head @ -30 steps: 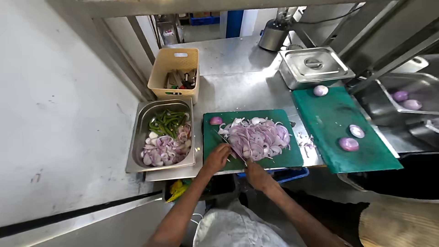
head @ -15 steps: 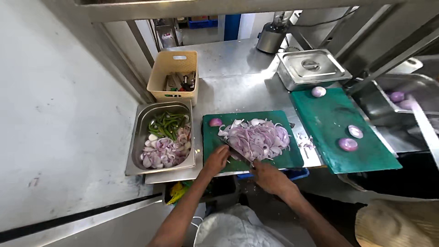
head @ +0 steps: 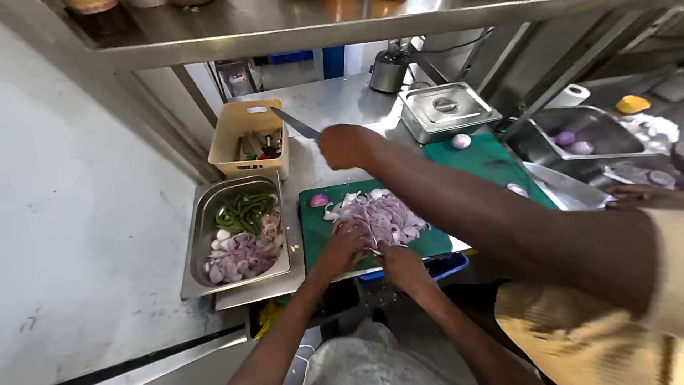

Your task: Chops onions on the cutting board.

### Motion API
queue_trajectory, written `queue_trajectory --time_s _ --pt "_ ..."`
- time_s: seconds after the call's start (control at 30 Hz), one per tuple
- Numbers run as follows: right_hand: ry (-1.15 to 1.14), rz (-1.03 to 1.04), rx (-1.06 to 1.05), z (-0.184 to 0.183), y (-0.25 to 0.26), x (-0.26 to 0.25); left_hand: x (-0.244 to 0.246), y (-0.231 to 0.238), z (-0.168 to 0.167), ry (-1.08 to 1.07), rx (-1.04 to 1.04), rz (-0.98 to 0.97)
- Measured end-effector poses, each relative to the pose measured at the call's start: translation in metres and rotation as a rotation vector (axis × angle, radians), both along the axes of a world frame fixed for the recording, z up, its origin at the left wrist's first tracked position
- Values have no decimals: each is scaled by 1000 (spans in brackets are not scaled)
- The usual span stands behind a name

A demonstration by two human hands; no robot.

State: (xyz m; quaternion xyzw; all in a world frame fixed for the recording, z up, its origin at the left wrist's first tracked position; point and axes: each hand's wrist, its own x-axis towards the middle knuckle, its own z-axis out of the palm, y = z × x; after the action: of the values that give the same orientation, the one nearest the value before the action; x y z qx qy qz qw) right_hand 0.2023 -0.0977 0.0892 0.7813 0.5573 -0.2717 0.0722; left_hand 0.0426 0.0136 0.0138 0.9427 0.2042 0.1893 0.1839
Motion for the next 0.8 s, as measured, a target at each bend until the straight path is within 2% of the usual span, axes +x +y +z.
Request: queue_trajectory --time_s 0.13,0.23,0.3,0.37,0.4,0.43,0.47,0.5,0.53,0.57,0.67,0.7,0.73,0.77,0.8 --pt "-17 -66 150 3 -33 31 5 36 12 148 -63 -80" --pt "51 -127 203 -7 -74 66 -3 54 16 94 -44 -75" --pt "129 -159 293 -25 -103 80 -9 64 22 15 -77 4" --pt "146 -95 430 -23 -124 66 -14 74 33 -35 -156 214" --pt "134 -44 421 13 -123 40 -16 79 38 -59 -204 344" --pt "148 -29 151 88 -108 4 -16 84 38 -58 -239 464" --pt "197 -47 -359 178 -68 -34 -15 92 32 -22 -266 568" --pt "255 -58 -452 224 -49 -62 -13 100 24 37 -291 640" --pt "321 -35 -420 242 -43 -76 -12 107 17 95 -314 676" --pt "376 3 -364 242 -43 -81 -12 112 11 147 -322 683" --pt "351 -10 -347 224 -36 -82 -12 117 12 193 -356 678" --pt "309 -10 -350 198 -35 -74 -14 114 16 161 -375 694" --pt "255 2 -230 144 -42 -61 -17 111 19 99 -380 722" --pt "169 -21 208 48 -57 -46 -20 107 24 20 -379 752" --pt "167 -71 332 -22 -52 -30 -23 100 28 -53 -367 777"
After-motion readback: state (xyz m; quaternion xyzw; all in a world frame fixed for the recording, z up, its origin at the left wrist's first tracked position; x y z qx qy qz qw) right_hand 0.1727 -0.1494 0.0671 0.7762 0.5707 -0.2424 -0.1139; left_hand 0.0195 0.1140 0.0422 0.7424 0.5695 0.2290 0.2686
